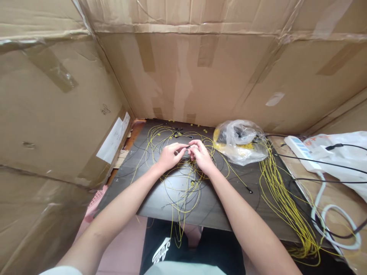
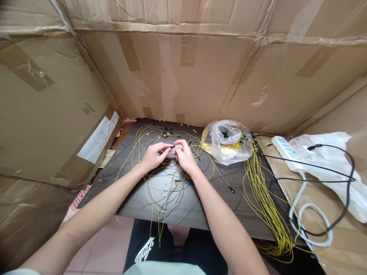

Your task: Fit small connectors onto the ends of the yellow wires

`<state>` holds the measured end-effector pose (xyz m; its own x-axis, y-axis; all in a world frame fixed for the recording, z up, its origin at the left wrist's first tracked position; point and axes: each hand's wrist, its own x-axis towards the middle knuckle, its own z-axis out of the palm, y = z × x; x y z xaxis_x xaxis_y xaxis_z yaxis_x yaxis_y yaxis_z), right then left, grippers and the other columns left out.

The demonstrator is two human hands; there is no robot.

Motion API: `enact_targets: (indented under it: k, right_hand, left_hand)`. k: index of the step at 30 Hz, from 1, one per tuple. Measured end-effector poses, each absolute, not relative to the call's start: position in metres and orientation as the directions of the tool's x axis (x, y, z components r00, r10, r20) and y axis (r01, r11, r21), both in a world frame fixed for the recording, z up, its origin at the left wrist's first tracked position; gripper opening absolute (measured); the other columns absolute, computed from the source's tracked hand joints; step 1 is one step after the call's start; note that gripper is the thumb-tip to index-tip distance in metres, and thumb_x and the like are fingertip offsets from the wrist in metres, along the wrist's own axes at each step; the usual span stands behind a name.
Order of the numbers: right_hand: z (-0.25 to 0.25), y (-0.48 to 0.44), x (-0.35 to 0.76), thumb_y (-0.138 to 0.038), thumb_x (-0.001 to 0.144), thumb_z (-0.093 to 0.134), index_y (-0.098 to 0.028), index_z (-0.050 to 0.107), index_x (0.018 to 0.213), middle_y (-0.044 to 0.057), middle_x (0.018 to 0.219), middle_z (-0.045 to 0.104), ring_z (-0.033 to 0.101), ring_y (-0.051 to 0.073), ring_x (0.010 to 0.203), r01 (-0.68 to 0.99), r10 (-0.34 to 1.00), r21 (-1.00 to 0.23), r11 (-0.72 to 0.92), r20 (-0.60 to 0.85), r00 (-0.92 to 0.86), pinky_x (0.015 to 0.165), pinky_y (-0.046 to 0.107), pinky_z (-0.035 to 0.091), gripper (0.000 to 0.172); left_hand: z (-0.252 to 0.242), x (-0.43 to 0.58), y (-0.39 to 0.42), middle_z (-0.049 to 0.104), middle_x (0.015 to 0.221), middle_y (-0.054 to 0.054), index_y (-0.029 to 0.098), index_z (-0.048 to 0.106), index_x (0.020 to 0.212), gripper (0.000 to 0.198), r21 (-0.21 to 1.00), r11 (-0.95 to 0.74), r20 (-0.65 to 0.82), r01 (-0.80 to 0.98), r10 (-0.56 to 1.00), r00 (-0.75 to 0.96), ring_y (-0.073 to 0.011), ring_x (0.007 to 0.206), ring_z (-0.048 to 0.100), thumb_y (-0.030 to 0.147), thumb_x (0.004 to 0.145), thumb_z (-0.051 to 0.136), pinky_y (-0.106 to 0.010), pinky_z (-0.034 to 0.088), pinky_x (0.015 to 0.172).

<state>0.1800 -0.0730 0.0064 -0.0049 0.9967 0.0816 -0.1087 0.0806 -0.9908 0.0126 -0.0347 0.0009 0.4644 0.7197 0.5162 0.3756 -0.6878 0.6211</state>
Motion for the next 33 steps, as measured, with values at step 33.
enact_targets:
  k: [33]
  right_hand:
    - [0.024,0.024,0.232,0.0,0.085,0.054,-0.007,0.07,0.112,0.026,0.112,0.068,0.064,0.032,0.11,0.903,0.941,-0.378,-0.205,0.177,0.288,0.094,0.04,0.049,0.033]
  left_hand:
    - [0.0,0.009,-0.024,0.076,0.09,-0.006,0.017,0.073,0.098,0.015,0.73,-0.576,0.474,0.368,0.815,0.334,-0.0152,0.076,0.071,0.024,0.091,0.062,-0.024,0.057,0.064]
